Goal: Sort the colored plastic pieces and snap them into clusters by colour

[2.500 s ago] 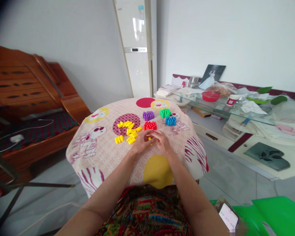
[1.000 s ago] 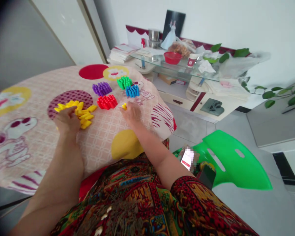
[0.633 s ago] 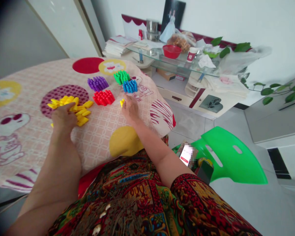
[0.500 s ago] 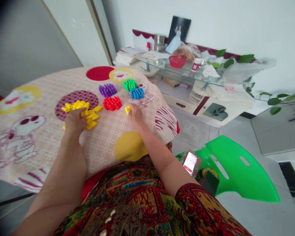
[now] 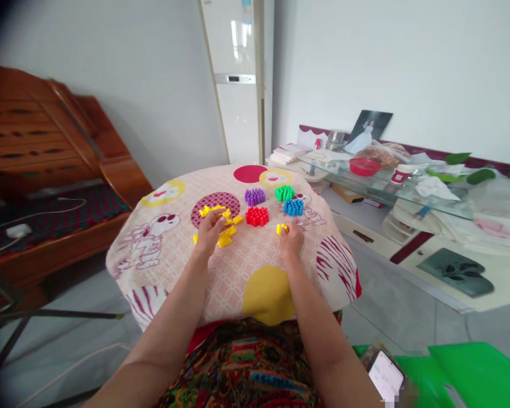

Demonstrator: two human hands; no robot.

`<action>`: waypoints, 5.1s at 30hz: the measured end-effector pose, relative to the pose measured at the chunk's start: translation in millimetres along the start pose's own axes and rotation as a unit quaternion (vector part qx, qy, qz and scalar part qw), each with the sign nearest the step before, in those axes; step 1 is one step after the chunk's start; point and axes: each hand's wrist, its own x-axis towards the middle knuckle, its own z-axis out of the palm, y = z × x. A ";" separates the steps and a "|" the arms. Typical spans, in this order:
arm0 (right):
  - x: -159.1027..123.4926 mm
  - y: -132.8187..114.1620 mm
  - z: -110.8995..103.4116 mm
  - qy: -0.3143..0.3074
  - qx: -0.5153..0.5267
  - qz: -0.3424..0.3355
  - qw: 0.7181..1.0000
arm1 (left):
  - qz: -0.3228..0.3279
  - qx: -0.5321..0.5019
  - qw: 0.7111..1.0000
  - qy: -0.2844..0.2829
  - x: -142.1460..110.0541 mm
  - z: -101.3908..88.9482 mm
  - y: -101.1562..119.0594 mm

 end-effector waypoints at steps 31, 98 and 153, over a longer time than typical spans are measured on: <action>-2.1 -1.4 -5.1 -0.053 -0.009 0.009 0.998 | 0.170 0.393 0.882 -0.197 -23.5 52.6 8.1; 1.3 5.7 -9.0 -0.018 0.042 0.007 0.999 | -0.150 0.495 0.848 0.118 70.4 -64.7 2.6; 2.5 2.6 -12.1 -0.017 0.034 0.011 0.999 | 0.093 0.285 0.944 -0.134 -20.2 95.0 7.4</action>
